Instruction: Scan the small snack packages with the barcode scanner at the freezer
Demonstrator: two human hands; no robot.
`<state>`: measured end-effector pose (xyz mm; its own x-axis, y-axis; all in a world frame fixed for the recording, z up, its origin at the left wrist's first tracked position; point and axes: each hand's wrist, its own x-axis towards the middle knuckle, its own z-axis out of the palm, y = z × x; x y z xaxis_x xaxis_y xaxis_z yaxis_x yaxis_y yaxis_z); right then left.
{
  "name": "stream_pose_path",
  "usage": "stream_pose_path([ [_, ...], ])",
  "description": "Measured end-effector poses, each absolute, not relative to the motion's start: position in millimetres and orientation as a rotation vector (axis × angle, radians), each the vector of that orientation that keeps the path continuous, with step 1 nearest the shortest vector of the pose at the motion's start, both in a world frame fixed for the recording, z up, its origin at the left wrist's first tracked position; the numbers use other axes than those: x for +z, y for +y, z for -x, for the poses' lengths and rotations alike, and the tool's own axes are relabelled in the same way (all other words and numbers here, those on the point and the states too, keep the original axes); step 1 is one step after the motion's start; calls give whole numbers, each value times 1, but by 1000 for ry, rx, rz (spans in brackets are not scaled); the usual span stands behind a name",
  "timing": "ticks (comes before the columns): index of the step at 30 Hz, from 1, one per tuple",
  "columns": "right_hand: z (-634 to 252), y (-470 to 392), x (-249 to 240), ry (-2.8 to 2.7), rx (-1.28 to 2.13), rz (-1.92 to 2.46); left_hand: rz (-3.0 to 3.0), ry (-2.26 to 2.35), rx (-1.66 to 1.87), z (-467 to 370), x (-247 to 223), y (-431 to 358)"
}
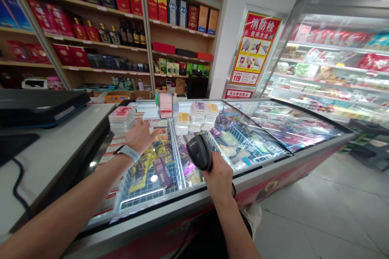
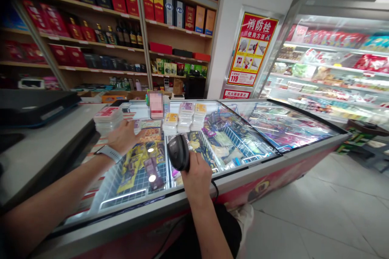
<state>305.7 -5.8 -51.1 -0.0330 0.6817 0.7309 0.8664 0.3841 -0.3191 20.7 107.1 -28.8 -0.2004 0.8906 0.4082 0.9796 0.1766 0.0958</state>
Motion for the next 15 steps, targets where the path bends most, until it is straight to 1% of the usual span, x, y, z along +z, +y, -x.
stream_pose_path([
  [3, -306, -6, -51, -1750, -274, 1351, 1889, -2099, -708, -48, -22, 113],
  [6, -306, -6, -50, -1735, -261, 1351, 1975, -2188, -935, -80, -17, 123],
  [10, -308, -7, -47, -1743, -213, 1375, 1940, -2300, -1003, -114, -15, 138],
  [15, -308, -10, -44, -1733, -177, 1383, 1839, -2410, -1041, -132, -15, 150],
])
